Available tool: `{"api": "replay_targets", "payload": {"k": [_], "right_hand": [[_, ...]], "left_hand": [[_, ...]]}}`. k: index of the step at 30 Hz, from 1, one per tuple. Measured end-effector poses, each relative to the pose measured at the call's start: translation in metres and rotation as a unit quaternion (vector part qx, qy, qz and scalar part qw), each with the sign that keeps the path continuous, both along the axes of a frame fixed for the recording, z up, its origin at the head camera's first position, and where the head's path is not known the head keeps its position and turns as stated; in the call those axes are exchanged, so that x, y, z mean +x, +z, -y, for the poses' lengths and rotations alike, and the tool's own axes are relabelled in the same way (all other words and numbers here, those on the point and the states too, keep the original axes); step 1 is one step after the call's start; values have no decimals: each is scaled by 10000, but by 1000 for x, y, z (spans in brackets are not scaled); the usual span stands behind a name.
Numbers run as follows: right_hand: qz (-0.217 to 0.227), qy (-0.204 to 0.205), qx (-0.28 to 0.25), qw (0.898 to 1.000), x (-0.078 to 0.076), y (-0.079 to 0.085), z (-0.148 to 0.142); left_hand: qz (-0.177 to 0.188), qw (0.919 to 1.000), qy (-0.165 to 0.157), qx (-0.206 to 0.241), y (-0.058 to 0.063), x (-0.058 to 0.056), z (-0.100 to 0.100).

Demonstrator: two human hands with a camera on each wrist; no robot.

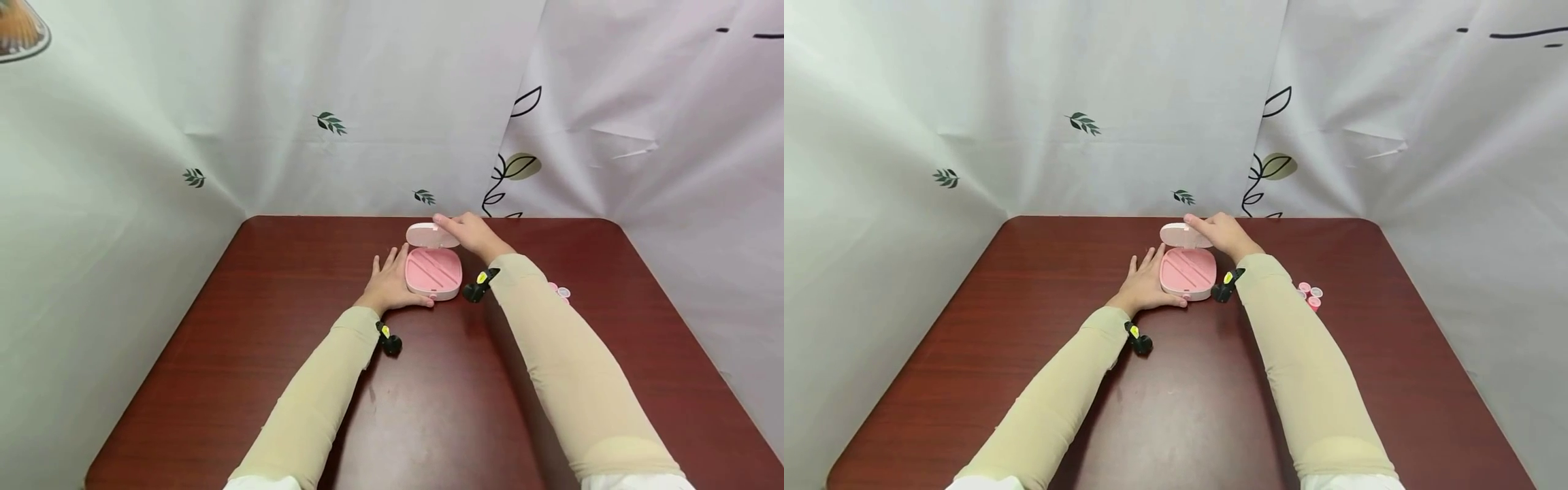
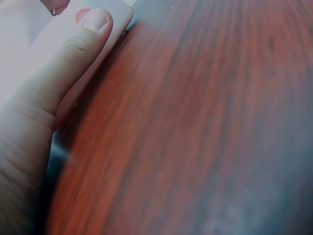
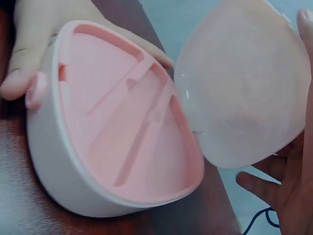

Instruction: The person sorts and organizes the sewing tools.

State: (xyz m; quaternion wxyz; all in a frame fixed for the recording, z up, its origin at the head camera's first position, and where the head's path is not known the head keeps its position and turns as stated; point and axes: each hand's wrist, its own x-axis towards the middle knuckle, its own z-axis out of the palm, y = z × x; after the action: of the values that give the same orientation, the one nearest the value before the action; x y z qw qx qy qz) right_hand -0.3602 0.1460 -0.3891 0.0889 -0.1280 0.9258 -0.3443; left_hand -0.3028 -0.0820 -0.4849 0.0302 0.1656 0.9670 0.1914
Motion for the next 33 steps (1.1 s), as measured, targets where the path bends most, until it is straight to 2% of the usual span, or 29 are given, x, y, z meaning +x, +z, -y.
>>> {"api": "replay_targets", "payload": {"k": [4, 14, 23, 33], "right_hand": [[4, -285, 121, 9995, -7, 4, 1], [115, -590, 312, 9977, -22, 11, 5], [289, -590, 313, 9973, -32, 11, 7], [503, -684, 348, 9958, -37, 8, 7]], "left_hand": [[-39, 9999, -12, -105, 0, 0, -1], [-160, 9996, -11, -232, -1, 1, -3], [-170, 9996, -13, -217, -3, 1, 0], [-196, 9993, -54, -314, -4, 4, 0]]}}
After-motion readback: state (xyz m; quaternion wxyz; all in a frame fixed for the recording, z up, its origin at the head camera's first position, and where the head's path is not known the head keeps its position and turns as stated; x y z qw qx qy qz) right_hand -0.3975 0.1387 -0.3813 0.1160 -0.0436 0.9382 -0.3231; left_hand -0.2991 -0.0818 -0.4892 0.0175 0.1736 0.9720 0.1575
